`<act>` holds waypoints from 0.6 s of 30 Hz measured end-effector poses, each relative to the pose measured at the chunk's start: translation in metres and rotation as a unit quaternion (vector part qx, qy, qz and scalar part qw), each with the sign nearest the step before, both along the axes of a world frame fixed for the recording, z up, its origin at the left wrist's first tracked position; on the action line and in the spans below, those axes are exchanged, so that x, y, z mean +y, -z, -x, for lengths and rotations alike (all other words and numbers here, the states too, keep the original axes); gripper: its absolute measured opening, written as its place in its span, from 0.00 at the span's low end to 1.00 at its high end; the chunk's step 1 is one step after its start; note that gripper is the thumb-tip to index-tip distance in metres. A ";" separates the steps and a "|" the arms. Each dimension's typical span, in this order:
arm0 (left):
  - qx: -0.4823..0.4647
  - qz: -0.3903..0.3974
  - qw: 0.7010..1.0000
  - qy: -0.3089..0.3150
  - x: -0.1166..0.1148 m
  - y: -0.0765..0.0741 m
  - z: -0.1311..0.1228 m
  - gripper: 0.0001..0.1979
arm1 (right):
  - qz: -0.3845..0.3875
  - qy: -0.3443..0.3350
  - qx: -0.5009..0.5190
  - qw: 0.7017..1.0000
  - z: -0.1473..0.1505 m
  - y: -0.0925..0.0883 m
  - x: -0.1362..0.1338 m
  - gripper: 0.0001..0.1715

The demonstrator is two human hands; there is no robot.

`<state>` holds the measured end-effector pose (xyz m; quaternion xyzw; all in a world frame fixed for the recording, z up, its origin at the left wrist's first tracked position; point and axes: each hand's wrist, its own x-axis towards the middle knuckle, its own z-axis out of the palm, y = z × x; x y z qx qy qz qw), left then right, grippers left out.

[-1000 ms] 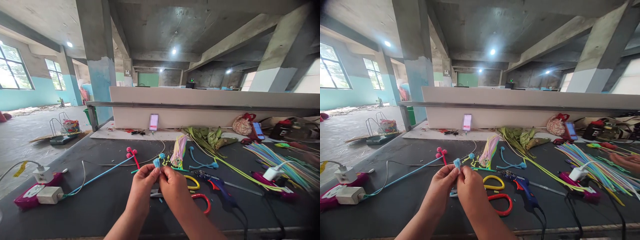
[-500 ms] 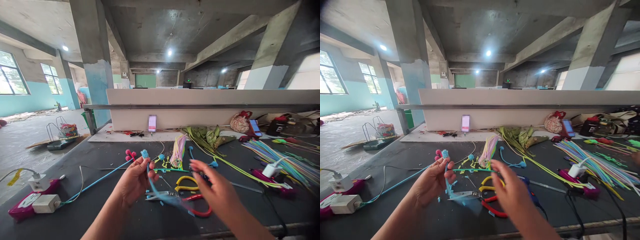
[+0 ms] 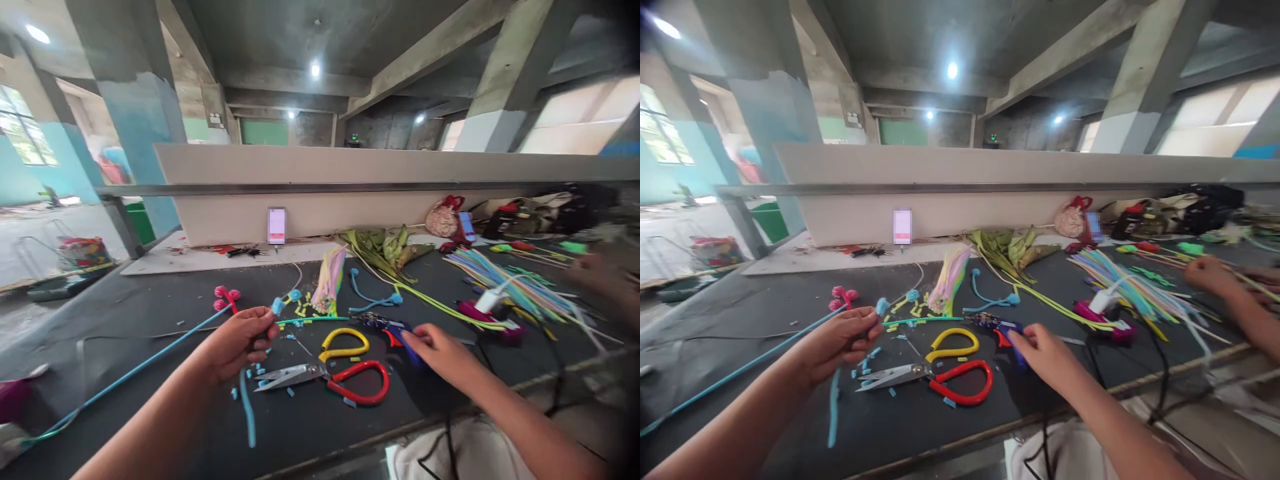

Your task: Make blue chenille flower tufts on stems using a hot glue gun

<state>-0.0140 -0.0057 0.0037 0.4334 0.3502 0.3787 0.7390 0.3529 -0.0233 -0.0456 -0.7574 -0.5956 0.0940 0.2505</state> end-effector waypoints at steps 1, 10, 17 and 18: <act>0.017 -0.002 1.000 -0.002 0.003 0.002 -0.001 0.13 | 0.011 -0.001 -0.002 1.000 0.003 -0.001 0.001 0.20; 0.023 0.023 0.999 -0.020 0.013 0.026 0.006 0.13 | 0.124 0.049 0.126 0.983 0.009 -0.018 0.012 0.28; -0.019 0.020 0.999 -0.028 0.010 0.023 0.007 0.11 | 0.148 0.053 0.443 0.883 0.017 -0.047 -0.011 0.18; -0.029 0.023 0.999 -0.030 0.010 0.021 0.006 0.11 | 0.136 0.065 0.481 0.864 0.019 -0.048 -0.013 0.19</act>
